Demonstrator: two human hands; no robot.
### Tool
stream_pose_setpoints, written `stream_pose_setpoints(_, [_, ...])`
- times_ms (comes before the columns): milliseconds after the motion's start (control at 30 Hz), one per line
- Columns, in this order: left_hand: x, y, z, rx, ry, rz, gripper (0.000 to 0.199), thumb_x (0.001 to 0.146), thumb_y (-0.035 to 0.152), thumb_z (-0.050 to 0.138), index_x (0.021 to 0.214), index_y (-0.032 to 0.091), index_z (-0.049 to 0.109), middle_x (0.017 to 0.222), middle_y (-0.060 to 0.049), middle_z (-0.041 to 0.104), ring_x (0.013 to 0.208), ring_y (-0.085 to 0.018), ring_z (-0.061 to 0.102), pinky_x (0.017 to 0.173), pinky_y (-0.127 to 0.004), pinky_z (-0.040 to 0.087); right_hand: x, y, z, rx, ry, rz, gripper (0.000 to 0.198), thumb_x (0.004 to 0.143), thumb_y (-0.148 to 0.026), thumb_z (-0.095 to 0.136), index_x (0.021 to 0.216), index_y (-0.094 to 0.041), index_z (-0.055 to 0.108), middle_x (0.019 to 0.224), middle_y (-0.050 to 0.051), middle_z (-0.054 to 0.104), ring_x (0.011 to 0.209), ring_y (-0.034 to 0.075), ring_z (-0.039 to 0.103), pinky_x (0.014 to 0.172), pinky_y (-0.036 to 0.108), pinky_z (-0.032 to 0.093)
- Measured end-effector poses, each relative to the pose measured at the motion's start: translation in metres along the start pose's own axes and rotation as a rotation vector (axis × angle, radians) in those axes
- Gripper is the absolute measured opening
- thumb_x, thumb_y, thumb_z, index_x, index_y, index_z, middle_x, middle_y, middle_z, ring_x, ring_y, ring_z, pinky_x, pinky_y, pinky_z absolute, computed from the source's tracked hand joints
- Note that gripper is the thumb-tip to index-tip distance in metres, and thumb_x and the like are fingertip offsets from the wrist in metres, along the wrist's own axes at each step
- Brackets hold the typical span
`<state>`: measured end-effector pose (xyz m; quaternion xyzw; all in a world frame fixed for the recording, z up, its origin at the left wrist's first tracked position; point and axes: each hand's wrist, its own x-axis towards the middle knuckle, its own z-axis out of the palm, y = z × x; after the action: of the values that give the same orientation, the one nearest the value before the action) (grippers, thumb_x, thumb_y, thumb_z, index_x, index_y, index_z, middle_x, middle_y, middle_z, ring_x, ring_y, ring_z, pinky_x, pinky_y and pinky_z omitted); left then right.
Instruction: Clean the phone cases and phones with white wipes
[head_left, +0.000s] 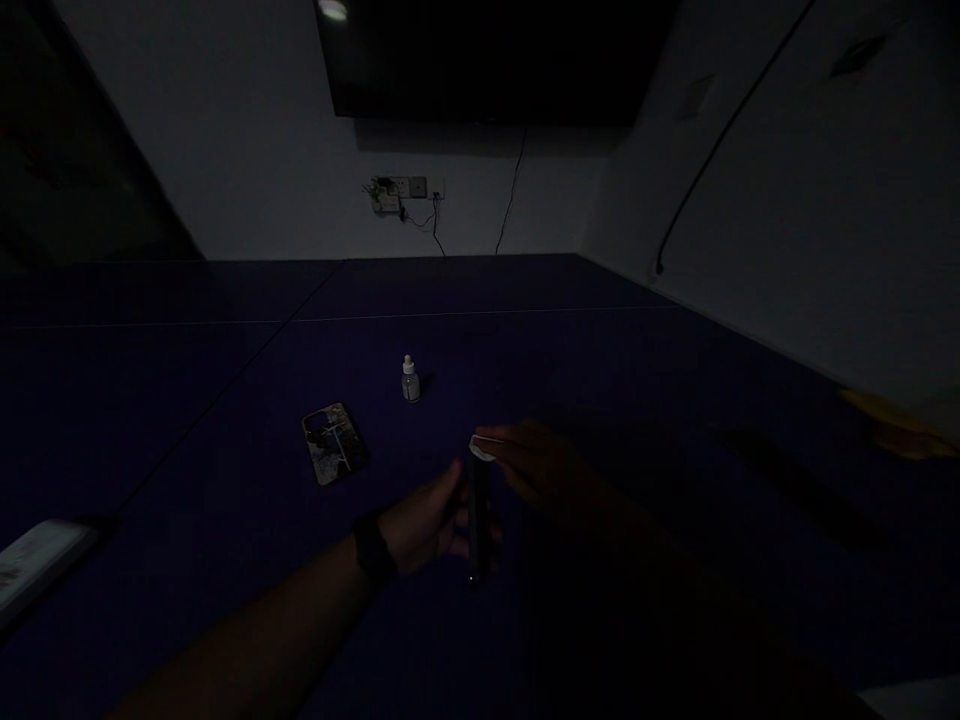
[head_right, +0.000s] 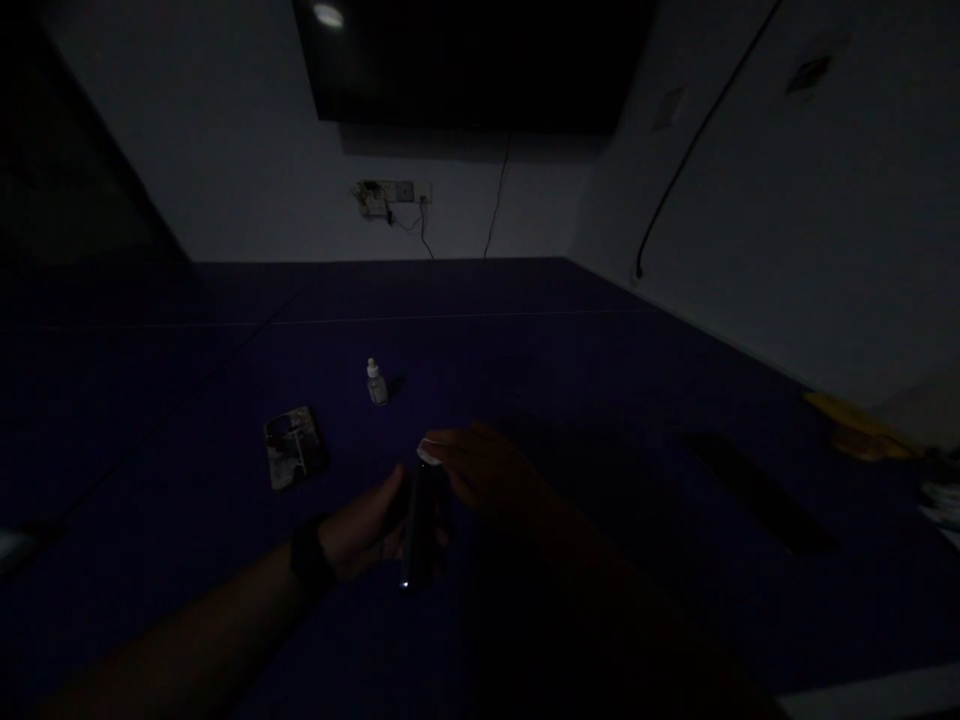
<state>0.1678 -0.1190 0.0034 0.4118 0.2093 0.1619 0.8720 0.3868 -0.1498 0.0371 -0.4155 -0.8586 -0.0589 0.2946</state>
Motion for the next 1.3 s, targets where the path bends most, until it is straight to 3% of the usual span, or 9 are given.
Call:
stream_pose_setpoints(67, [0.000, 0.002, 0.002, -0.029, 0.024, -0.024, 0.068, 0.085, 0.079, 0.052, 0.110, 0.016, 0.058, 0.096, -0.011, 0.066, 0.086, -0.025, 0.069, 0.080, -0.048, 0.057, -0.001, -0.001, -0.001, 0.000, -0.031, -0.034, 0.044, 0.094, -0.010, 0.045, 0.131, -0.025, 0.063, 0.130, 0.008, 0.069, 0.114, 0.021, 0.067, 0.099, 0.041, 0.052])
stream_pose_setpoints(167, [0.000, 0.003, 0.003, -0.044, 0.042, -0.013, 0.061, 0.089, 0.073, 0.055, 0.116, 0.017, 0.055, 0.099, -0.010, 0.066, 0.084, -0.023, 0.069, 0.081, -0.050, 0.057, 0.001, -0.004, -0.002, 0.007, -0.022, -0.036, 0.044, 0.095, -0.010, 0.044, 0.133, -0.026, 0.061, 0.129, 0.007, 0.069, 0.115, 0.021, 0.066, 0.096, 0.040, 0.053])
stream_pose_setpoints(400, [0.001, -0.002, 0.001, 0.026, 0.050, 0.057, 0.057, 0.090, 0.065, 0.060, 0.124, 0.020, 0.052, 0.097, -0.009, 0.067, 0.083, -0.022, 0.070, 0.068, -0.034, 0.058, 0.010, -0.009, 0.000, 0.024, -0.001, 0.016, 0.046, 0.095, -0.009, 0.044, 0.134, -0.026, 0.061, 0.132, 0.009, 0.067, 0.116, 0.022, 0.066, 0.098, 0.041, 0.052])
stream_pose_setpoints(667, [0.001, 0.003, 0.002, -0.039, 0.011, 0.029, 0.051, 0.092, 0.060, 0.062, 0.122, 0.020, 0.056, 0.098, -0.009, 0.068, 0.083, -0.021, 0.069, 0.071, -0.035, 0.057, 0.009, -0.009, 0.001, -0.027, 0.062, -0.005, 0.039, 0.098, -0.011, 0.044, 0.131, -0.021, 0.062, 0.129, 0.010, 0.069, 0.112, 0.021, 0.067, 0.095, 0.039, 0.051])
stream_pose_setpoints(967, [0.001, 0.004, -0.001, -0.075, -0.004, -0.019, 0.056, 0.092, 0.066, 0.058, 0.119, 0.017, 0.059, 0.104, -0.013, 0.068, 0.090, -0.023, 0.068, 0.078, -0.039, 0.056, 0.000, -0.016, -0.014, 0.033, -0.004, -0.173, 0.034, 0.097, -0.016, 0.048, 0.125, -0.025, 0.063, 0.121, 0.005, 0.073, 0.094, 0.019, 0.069, 0.080, 0.035, 0.051])
stream_pose_setpoints(1067, [0.002, 0.004, -0.002, -0.098, -0.017, -0.030, 0.054, 0.090, 0.066, 0.060, 0.111, 0.016, 0.062, 0.101, -0.010, 0.067, 0.091, -0.023, 0.067, 0.081, -0.040, 0.055, -0.001, -0.027, -0.023, 0.069, -0.029, -0.246, 0.031, 0.095, -0.015, 0.050, 0.121, -0.024, 0.063, 0.114, 0.005, 0.075, 0.097, 0.018, 0.068, 0.083, 0.034, 0.049])
stream_pose_setpoints(1167, [0.003, 0.004, -0.002, -0.102, -0.019, -0.039, 0.052, 0.090, 0.064, 0.061, 0.106, 0.015, 0.064, 0.094, -0.007, 0.067, 0.082, -0.019, 0.066, 0.078, -0.037, 0.054, 0.001, -0.040, -0.031, 0.112, -0.034, -0.322, 0.025, 0.092, -0.014, 0.052, 0.112, -0.023, 0.064, 0.102, 0.003, 0.076, 0.092, 0.016, 0.067, 0.084, 0.034, 0.048])
stream_pose_setpoints(1300, [0.003, 0.005, -0.001, -0.095, -0.032, -0.038, 0.049, 0.091, 0.061, 0.061, 0.104, 0.015, 0.065, 0.088, -0.006, 0.066, 0.077, -0.017, 0.064, 0.076, -0.035, 0.054, 0.006, -0.042, -0.029, 0.060, -0.037, -0.299, 0.019, 0.092, -0.015, 0.053, 0.106, -0.022, 0.065, 0.094, 0.003, 0.073, 0.084, 0.017, 0.064, 0.079, 0.033, 0.047])
